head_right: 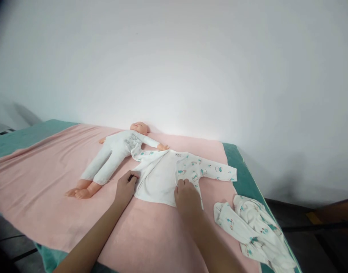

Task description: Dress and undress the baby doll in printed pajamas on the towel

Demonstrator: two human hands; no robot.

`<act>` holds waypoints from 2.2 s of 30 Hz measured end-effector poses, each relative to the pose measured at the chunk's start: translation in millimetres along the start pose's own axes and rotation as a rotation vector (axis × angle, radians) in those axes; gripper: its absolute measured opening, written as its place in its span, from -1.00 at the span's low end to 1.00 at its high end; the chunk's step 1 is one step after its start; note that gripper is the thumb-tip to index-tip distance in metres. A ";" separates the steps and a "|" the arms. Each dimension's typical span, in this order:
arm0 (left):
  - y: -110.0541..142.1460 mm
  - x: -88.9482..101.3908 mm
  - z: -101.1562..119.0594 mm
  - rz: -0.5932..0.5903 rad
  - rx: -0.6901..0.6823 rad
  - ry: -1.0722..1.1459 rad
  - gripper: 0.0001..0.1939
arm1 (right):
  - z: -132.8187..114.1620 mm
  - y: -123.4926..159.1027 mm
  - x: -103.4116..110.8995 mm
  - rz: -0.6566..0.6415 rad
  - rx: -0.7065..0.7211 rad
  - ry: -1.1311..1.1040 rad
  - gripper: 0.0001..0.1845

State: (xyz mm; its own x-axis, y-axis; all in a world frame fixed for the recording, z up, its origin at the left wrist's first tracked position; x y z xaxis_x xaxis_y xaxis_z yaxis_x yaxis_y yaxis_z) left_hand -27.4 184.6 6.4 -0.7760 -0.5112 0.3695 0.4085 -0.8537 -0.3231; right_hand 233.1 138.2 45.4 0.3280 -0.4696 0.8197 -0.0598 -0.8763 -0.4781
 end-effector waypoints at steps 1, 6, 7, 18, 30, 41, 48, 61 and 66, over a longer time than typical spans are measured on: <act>0.0 0.1 -0.3 0.000 0.001 0.006 -0.85 | 9.7 -5.5 4.2 -0.028 -0.054 -0.080 -0.80; -0.3 -0.4 -2.3 -0.002 0.007 0.018 -0.86 | 107.9 -27.2 55.2 0.030 -0.437 -0.241 -0.81; -0.6 -0.7 -2.6 -0.002 0.005 0.014 -0.85 | 128.4 -27.6 61.8 -0.002 -0.491 -0.227 -0.81; -2.0 -1.7 -5.4 0.008 0.000 -0.014 -0.85 | 113.0 -27.0 60.2 0.366 -0.167 -0.163 -0.73; -3.5 -4.0 -2.8 0.026 -0.041 -0.049 -0.84 | -6.4 -37.3 -60.1 -0.118 0.015 0.027 -0.32; -4.6 -5.3 -0.7 0.020 -0.046 -0.056 -0.82 | 38.3 -90.4 -89.0 -0.102 -0.274 0.192 -0.11; -4.9 -4.8 0.7 0.003 -0.049 -0.088 -0.82 | 21.5 -36.6 -71.4 -0.202 0.027 0.211 -0.19; 1.6 -3.4 14.7 -0.086 -0.158 -0.112 -0.80 | 2.1 77.6 2.7 -0.020 0.320 0.050 -0.27; 4.7 -11.3 19.0 -0.157 -0.264 -0.106 -0.78 | 26.7 83.1 28.4 0.153 0.316 0.072 -0.53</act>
State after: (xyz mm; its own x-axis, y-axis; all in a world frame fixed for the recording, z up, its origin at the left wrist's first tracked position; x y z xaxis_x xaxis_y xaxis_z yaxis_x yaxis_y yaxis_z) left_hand -7.6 184.5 17.3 -0.7593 -0.3949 0.5172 0.1383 -0.8746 -0.4648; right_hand 262.6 55.0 20.5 0.2698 -0.6087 0.7461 0.1949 -0.7243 -0.6614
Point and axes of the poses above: each hand's wrist, its own y-axis away from the middle knuckle, its own x-axis out of the back of the hand, z = x × y, the point moved 7 cm from there along -y, towards the middle knuckle, and after that the axes turned 12 degrees about z, right-handed, at the moved point
